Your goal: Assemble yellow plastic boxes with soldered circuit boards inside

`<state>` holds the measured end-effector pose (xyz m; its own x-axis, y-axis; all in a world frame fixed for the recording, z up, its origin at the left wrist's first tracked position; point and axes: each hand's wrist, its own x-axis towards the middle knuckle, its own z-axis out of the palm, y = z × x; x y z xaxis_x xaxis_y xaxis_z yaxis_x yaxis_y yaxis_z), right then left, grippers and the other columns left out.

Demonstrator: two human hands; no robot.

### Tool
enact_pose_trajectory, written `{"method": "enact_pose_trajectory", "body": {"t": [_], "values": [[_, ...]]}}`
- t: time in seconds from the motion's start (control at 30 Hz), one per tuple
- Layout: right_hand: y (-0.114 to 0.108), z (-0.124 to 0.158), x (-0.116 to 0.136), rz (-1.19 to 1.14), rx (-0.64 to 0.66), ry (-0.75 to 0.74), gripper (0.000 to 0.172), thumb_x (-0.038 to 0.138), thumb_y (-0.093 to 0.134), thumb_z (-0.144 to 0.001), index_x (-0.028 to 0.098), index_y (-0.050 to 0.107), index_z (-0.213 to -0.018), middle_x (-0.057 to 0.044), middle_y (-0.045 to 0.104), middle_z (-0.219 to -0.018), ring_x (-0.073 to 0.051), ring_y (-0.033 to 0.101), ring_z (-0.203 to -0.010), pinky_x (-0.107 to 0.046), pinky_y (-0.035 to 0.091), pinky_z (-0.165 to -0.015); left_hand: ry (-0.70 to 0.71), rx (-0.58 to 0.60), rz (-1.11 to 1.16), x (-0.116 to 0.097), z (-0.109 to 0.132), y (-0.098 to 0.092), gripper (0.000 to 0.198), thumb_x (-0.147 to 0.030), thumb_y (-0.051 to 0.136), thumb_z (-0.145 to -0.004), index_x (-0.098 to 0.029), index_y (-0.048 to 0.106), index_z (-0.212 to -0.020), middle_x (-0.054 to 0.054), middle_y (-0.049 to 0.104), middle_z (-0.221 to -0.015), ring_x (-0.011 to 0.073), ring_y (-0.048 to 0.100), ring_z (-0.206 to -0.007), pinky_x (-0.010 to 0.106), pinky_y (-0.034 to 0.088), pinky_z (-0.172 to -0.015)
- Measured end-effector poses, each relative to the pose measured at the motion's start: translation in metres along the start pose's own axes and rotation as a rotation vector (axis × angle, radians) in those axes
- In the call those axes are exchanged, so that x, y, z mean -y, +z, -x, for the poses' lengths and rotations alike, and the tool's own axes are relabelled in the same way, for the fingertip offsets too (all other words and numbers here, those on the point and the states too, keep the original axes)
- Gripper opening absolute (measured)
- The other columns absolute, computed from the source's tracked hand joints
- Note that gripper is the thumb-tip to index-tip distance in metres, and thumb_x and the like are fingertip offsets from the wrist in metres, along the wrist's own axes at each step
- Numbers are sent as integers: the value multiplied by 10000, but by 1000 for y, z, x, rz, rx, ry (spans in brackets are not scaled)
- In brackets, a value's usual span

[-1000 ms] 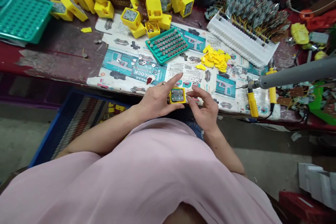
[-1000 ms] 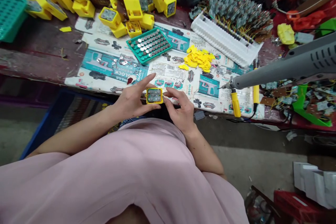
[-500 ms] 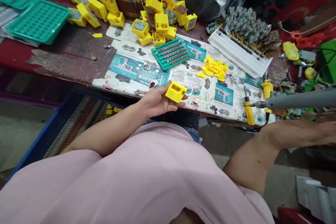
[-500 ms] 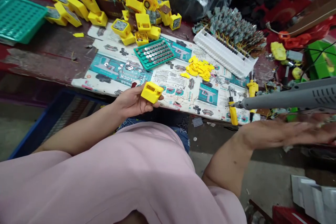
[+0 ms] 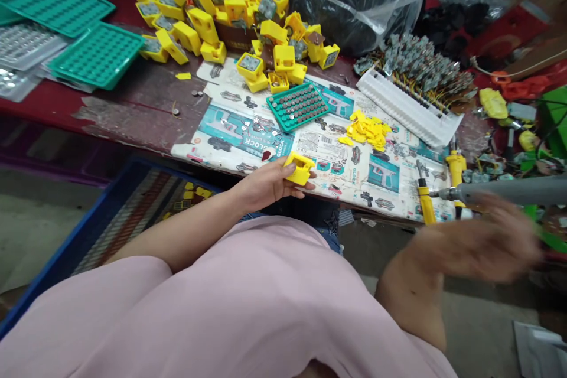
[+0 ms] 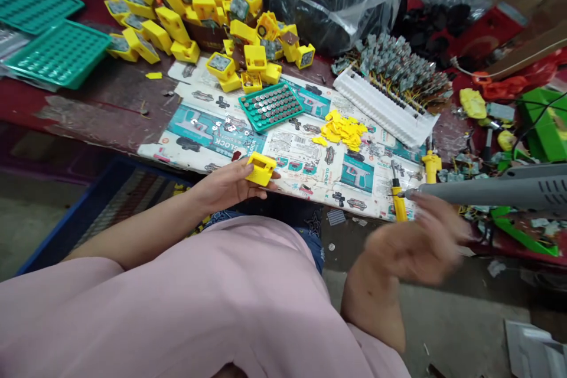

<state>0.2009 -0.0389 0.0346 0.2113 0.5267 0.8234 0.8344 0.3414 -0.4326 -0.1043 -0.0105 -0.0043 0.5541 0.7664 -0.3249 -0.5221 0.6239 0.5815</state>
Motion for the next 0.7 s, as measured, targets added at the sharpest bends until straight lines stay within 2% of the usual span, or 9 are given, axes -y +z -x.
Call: {"method": "enact_pose_trajectory", "body": {"t": [0.03, 0.07, 0.1, 0.17, 0.23, 0.37, 0.5, 0.63, 0.7], "values": [[15, 3, 11, -58, 7, -143, 279, 519, 453, -977, 418, 641, -1157, -24, 712, -1003, -275, 686, -999, -541, 551, -837, 29, 15, -49, 0, 3, -3, 384, -429, 764, -825, -155, 655, -1070, 97, 762, -1045, 208, 752, -867, 251, 587, -670], [31, 5, 21, -110, 175, -254, 220, 402, 568, -950, 352, 658, -1145, -34, 725, -986, -260, 699, -955, -489, 566, -810, 52, 22, -97, 0, 6, -5, 423, -451, 796, -788, -157, 662, -1061, 94, 763, -1038, 207, 751, -853, 246, 579, -656], [49, 5, 29, -148, 310, -306, 200, 311, 626, -925, 307, 668, -1120, -40, 734, -989, -240, 703, -936, -446, 571, -806, 70, 17, -136, -1, 9, -7, 452, -479, 806, -769, -157, 671, -1056, 91, 766, -1023, 211, 749, -856, 248, 575, -659], [86, 2, 38, -188, 486, -337, 153, 232, 650, -910, 256, 688, -1057, -55, 744, -999, -210, 698, -932, -388, 563, -829, 101, -21, -189, -5, 17, -11, 461, -508, 800, -766, -154, 689, -1040, 84, 771, -988, 214, 744, -885, 261, 575, -710], [123, -4, 42, -179, 564, -343, 108, 252, 626, -930, 239, 715, -992, -59, 745, -959, -200, 687, -918, -361, 547, -838, 130, -71, -210, -11, 25, -15, 449, -515, 798, -763, -148, 707, -1005, 81, 776, -960, 206, 736, -904, 267, 568, -769], [186, -17, 45, -8, 840, -305, 174, 277, 590, -942, 231, 757, -930, -70, 725, -912, -229, 651, -926, -368, 517, -823, 195, -178, -207, -23, 39, -26, 479, -521, 825, -718, -151, 727, -1006, 75, 766, -994, 198, 711, -919, 268, 558, -790], [217, -30, 53, 141, 1061, -278, 182, 261, 592, -913, 216, 768, -929, -87, 696, -946, -269, 608, -985, -390, 490, -818, 232, -225, -222, -30, 48, -39, 542, -508, 864, -664, -149, 705, -1037, 47, 727, -927, 166, 679, -835, 239, 547, -709], [227, -40, 60, 173, 1167, -240, 160, 247, 615, -886, 206, 767, -920, -92, 693, -979, -279, 605, -1011, -392, 485, -819, 295, -278, -316, -33, 53, -49, 606, -500, 819, -721, -190, 587, -1187, 7, 689, -870, 156, 677, -765, 212, 518, -591], [230, -41, 62, 157, 1183, -230, 124, 237, 647, -865, 204, 760, -904, -84, 697, -982, -270, 617, -996, -395, 492, -832, 323, -302, -355, -34, 53, -51, 582, -486, 806, -729, -208, 543, -1169, -9, 679, -845, 158, 677, -723, 194, 471, -515]]}}
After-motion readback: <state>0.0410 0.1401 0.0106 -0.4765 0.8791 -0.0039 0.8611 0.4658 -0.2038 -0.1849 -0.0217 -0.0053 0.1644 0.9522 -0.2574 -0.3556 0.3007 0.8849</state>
